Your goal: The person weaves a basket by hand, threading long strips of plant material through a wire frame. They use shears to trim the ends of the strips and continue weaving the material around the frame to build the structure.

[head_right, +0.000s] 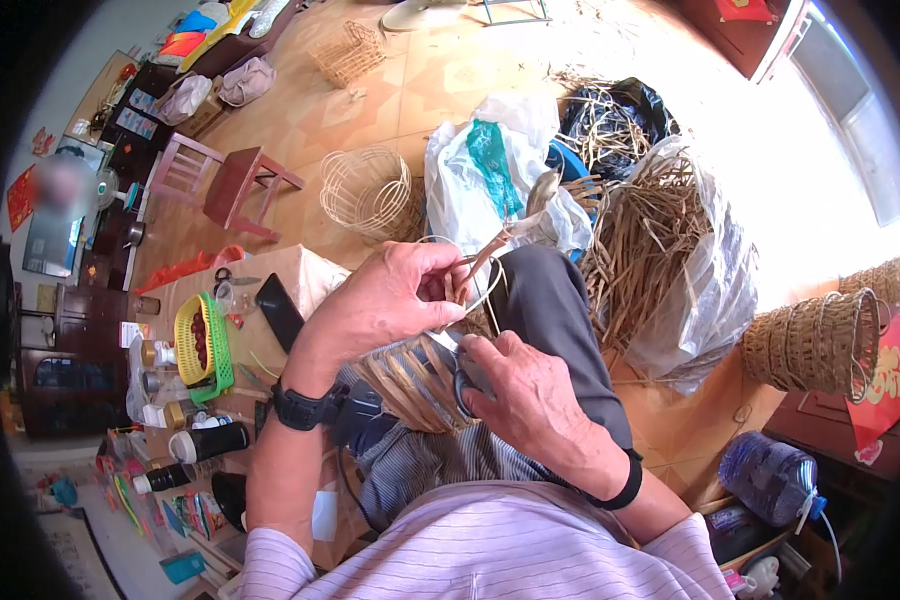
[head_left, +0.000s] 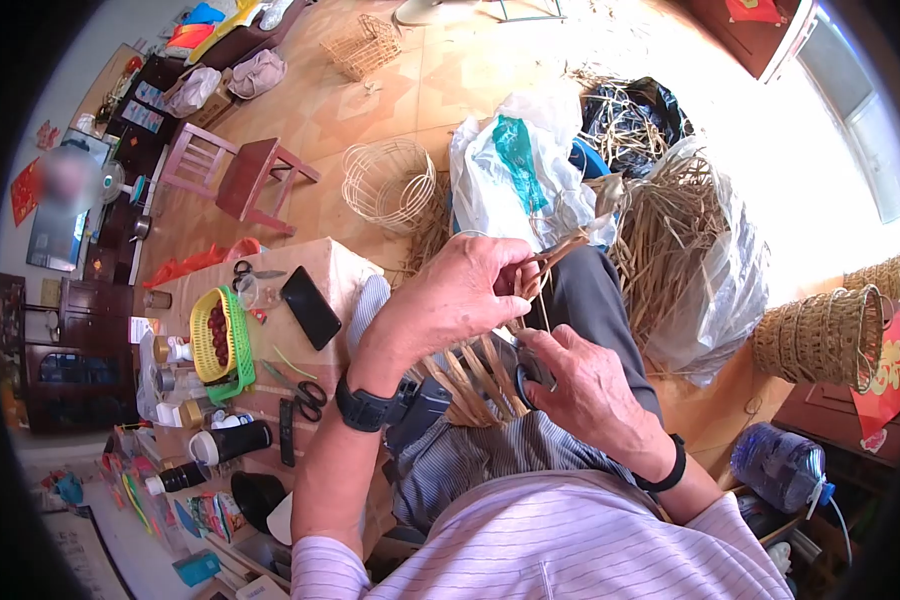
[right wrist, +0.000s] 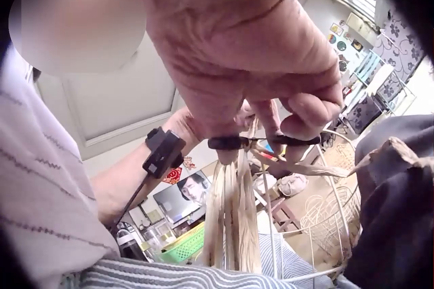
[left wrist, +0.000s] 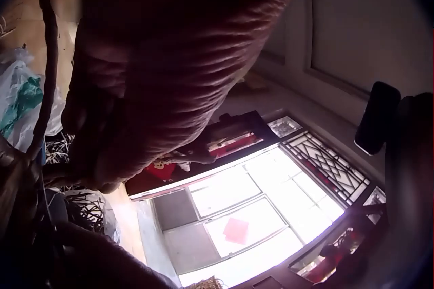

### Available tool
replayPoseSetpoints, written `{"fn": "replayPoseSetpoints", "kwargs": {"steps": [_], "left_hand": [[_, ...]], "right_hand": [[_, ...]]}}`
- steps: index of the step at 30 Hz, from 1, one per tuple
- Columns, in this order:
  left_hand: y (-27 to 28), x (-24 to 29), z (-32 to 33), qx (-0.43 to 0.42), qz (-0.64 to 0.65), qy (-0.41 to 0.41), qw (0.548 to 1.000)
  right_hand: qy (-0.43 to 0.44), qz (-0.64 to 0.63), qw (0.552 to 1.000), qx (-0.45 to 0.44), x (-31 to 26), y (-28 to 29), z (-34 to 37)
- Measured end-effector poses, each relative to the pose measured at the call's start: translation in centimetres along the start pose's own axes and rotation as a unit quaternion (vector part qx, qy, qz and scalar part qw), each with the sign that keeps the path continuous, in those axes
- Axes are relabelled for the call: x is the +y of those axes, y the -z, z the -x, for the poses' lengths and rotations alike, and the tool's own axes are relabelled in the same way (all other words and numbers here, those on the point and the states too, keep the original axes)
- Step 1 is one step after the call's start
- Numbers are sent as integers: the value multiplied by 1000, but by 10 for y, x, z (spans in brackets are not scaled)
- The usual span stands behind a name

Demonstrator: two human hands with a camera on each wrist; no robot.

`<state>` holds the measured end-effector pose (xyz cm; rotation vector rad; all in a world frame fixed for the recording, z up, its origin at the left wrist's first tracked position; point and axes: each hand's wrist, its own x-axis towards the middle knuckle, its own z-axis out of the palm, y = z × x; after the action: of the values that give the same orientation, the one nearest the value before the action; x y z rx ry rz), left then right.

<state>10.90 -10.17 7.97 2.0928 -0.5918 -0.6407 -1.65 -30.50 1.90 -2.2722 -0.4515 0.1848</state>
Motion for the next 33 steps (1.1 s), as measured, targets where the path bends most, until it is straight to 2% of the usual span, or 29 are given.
{"fn": "replayPoseSetpoints", "kwargs": {"steps": [1,4,7,10,14,16,18,20,21,23,26,28,29,30,32,33], "left_hand": [[0,2,1,2,1,3,1000],[-2,-4,0,7,17,11,1000],[-4,-7,-1,15,30,12,999],[-4,-8,-2,22,30,22,999],[-4,-14,-7,34,39,27,998],[-4,-18,-10,91,35,18,995],[0,-16,-15,175,-5,5,985],[11,-11,-20,281,-81,-8,956],[21,-9,-25,301,-151,22,941],[26,-34,-21,411,-341,-36,845],[29,-30,-6,417,-428,-19,802],[20,2,31,319,-384,17,866],[7,6,47,283,-319,-36,904],[-12,12,60,246,-252,-85,932],[-52,27,73,223,-100,-63,968],[-69,28,79,217,-90,-30,972]], "right_hand": [[12,3,1000,-23,-2,2,0],[44,-23,999,-11,0,-6,1],[44,-33,998,-36,3,-12,1],[58,-31,998,-15,3,-12,2],[28,-88,996,-10,12,-16,8],[7,-111,994,11,14,-15,10],[-43,-189,980,46,18,-17,12],[-70,-217,972,55,21,-12,13],[-72,-208,974,49,21,-5,12],[-77,-180,979,56,20,1,11],[-28,-181,978,96,29,-4,13],[-90,-145,981,91,13,10,15],[-115,-132,981,84,3,12,13],[-81,-94,985,122,0,8,11],[-10,-58,987,151,-10,7,5],[55,-34,984,167,-18,9,-1]]}}
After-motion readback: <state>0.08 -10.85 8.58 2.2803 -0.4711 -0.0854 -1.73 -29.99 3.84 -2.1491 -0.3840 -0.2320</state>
